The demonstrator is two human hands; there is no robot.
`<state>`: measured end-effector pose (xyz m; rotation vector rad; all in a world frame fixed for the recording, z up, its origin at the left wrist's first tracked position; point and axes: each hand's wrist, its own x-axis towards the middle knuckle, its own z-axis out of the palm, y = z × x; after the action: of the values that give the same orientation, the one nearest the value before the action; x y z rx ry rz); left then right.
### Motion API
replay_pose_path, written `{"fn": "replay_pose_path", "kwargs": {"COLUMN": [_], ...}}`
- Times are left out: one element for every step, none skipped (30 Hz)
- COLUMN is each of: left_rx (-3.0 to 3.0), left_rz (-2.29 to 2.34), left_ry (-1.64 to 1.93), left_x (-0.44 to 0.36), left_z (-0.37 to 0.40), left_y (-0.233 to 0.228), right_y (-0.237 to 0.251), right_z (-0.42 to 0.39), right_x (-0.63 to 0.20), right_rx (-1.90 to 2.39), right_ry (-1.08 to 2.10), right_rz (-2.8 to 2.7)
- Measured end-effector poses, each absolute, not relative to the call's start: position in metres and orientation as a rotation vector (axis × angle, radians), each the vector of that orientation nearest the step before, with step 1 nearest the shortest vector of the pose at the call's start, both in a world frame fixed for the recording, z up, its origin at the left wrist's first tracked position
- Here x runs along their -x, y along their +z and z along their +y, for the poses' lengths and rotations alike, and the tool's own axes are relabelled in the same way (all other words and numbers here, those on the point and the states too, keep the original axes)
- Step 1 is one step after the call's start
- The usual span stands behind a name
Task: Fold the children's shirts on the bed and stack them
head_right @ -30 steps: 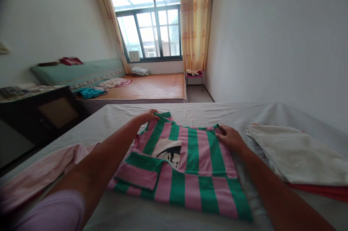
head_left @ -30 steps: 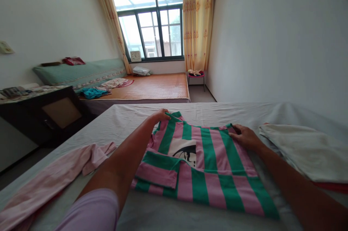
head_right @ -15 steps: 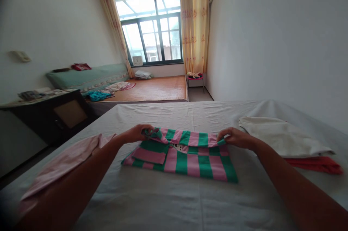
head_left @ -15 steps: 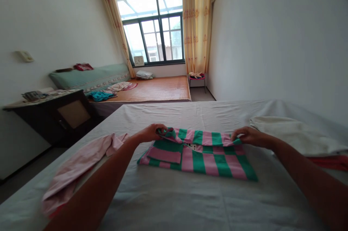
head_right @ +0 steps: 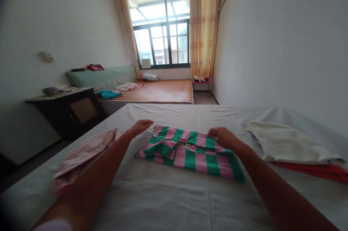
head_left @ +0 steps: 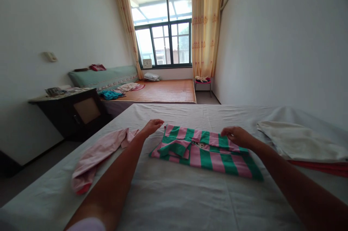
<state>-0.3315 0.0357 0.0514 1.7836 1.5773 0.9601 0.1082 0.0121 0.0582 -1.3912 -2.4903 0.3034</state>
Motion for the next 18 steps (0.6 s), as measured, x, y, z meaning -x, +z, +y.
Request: {"fn": "replay_pose_path", "kwargs": {"left_rx": [-1.808,-1.825,-1.837,-1.851,-1.866,-1.878,-1.885,-1.885,-1.880,-1.872,-1.865,-1.864,-1.868,-1.878,-1.896,-1.917,-1.935,-1.948], "left_rz": [1.583,1.578,1.571,1.567,1.564,1.566,1.578,1.606,1.647,1.694,1.738,1.770,1.788,1.795,1.781,1.740,1.667,1.559], "left_ry": [0.958,0.963,0.967,0.965,0.959,0.953,0.950,0.955,0.969,0.991,1.016,1.039,1.059,1.077,1.098,1.125,1.152,1.164], "left_x": [0.328,0.324,0.320,0.317,0.314,0.313,0.312,0.313,0.313,0.315,0.316,0.317,0.319,0.320,0.322,0.324,0.326,0.328], "left_z": [0.040,0.043,0.046,0.049,0.051,0.054,0.057,0.059,0.062,0.064,0.066,0.067,0.068,0.068,0.067,0.066,0.064,0.061], "left_y": [0.045,0.040,0.035,0.031,0.027,0.024,0.021,0.018,0.015,0.013,0.010,0.008,0.007,0.008,0.009,0.011,0.015,0.019], "right_y": [0.052,0.045,0.038,0.030,0.023,0.016,0.011,0.006,0.003,0.000,-0.001,-0.001,0.000,0.002,0.006,0.011,0.017,0.024], "right_z": [0.012,0.013,0.013,0.013,0.014,0.014,0.015,0.016,0.017,0.018,0.019,0.019,0.018,0.015,0.010,0.004,-0.003,-0.012], "right_x": [-0.099,-0.091,-0.084,-0.079,-0.076,-0.074,-0.074,-0.076,-0.078,-0.081,-0.083,-0.084,-0.084,-0.081,-0.076,-0.068,-0.057,-0.044], "right_rx": [1.356,1.319,1.282,1.251,1.228,1.213,1.204,1.199,1.192,1.184,1.180,1.185,1.202,1.223,1.238,1.237,1.208,1.151], "right_ry": [0.333,0.362,0.383,0.394,0.399,0.402,0.405,0.414,0.430,0.449,0.462,0.459,0.435,0.389,0.331,0.273,0.222,0.183], "right_rz": [-2.476,-2.459,-2.438,-2.409,-2.376,-2.346,-2.319,-2.298,-2.288,-2.290,-2.298,-2.306,-2.310,-2.308,-2.302,-2.304,-2.320,-2.356]}}
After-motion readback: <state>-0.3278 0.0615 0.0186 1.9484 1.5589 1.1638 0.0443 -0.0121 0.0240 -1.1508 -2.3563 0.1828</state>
